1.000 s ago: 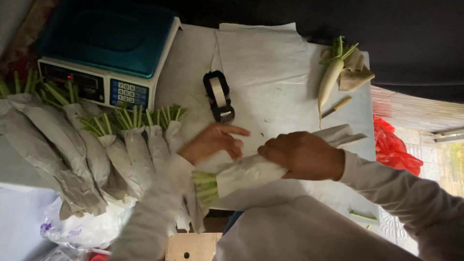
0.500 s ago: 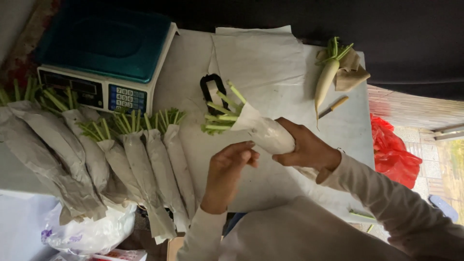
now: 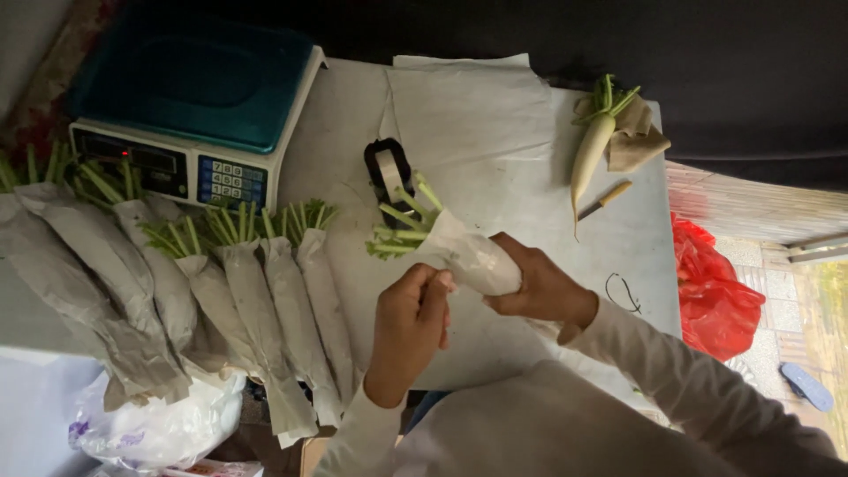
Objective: Wrapping individual radishes in white paper and securing the packaging with adhesive tape.
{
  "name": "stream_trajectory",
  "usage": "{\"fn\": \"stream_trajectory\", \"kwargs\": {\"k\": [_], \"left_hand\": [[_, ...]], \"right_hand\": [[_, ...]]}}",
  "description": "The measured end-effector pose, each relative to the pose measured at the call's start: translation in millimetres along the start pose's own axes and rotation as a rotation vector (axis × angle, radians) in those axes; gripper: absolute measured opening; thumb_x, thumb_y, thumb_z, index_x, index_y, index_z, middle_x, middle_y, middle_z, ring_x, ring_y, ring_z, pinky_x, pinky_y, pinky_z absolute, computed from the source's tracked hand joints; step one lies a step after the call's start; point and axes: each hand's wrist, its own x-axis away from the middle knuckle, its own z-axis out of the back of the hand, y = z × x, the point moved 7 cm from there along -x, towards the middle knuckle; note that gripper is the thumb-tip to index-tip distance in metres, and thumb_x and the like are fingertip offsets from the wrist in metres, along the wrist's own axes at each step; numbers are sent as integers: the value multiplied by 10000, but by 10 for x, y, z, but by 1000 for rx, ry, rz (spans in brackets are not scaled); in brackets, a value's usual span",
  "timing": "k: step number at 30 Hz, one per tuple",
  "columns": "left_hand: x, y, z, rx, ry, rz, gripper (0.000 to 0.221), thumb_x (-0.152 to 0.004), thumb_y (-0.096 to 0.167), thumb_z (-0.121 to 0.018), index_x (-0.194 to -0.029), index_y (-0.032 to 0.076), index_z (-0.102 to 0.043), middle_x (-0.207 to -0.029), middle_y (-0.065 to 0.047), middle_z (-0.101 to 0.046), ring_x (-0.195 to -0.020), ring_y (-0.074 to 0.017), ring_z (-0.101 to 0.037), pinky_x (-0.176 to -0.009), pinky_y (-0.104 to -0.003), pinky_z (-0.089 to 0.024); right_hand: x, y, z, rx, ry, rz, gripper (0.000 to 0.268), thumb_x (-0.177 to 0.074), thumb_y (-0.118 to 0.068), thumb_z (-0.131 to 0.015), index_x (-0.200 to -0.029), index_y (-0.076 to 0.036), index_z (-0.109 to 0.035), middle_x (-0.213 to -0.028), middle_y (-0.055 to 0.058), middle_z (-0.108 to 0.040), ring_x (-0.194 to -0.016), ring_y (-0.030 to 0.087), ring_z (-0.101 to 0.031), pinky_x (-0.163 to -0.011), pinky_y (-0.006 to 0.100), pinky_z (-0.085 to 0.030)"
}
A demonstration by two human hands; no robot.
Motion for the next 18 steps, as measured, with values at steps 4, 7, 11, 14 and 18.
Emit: {"fn": "stream_trajectory", "kwargs": {"k": [4, 7, 11, 14, 18], "left_hand": [[-17, 24, -35, -75, -9, 5, 276, -1023, 108, -559, -802, -7, -677, -487, -98, -600, -318, -154, -579, -332, -255, -477], [-67, 57, -64, -185, -6, -67, 269, -1036, 90, -510, -843, -17, -665, -503, -96, -604, -350, -173, -600, -369, -279, -496], [-136, 25, -104, -302, -40, 65, 314, -1050, 115, -406, -935, -29, -661, -575, -91, -661, -424, -155, -647, -442, -289, -549], [-161, 14, -148, -419, -78, 17, 331, -1050, 128, -387, -1018, -70, -650, -625, -122, -700, -466, -184, -689, -479, -322, -581], [29, 558, -307, -395, -142, -118, 502, -1020, 103, -401, -1347, -277, -417, -765, -273, -755, -596, -347, -756, -640, -498, -633]], "right_hand": [[40, 51, -60, 28, 37, -45, 568, -711, -74, -841, -1228, -78, -608, -1008, 222, -755, -973, 337, -717, -895, 602, -537], [34, 22, -93, 90, 91, -83, 570, -728, -106, -816, -1242, -72, -573, -994, 270, -740, -956, 411, -731, -849, 619, -541], [27, 20, -137, 242, 154, -152, 606, -735, -131, -818, -1273, -90, -541, -988, 264, -737, -951, 442, -733, -844, 622, -569], [0, -8, -171, 355, 201, -236, 653, -752, -191, -815, -1329, -113, -519, -1039, 263, -723, -989, 472, -716, -855, 629, -580], [-58, -218, -160, 242, 262, -354, 583, -823, -135, -737, -1326, 15, -481, -1118, 370, -681, -1061, 550, -667, -934, 676, -530]]}}
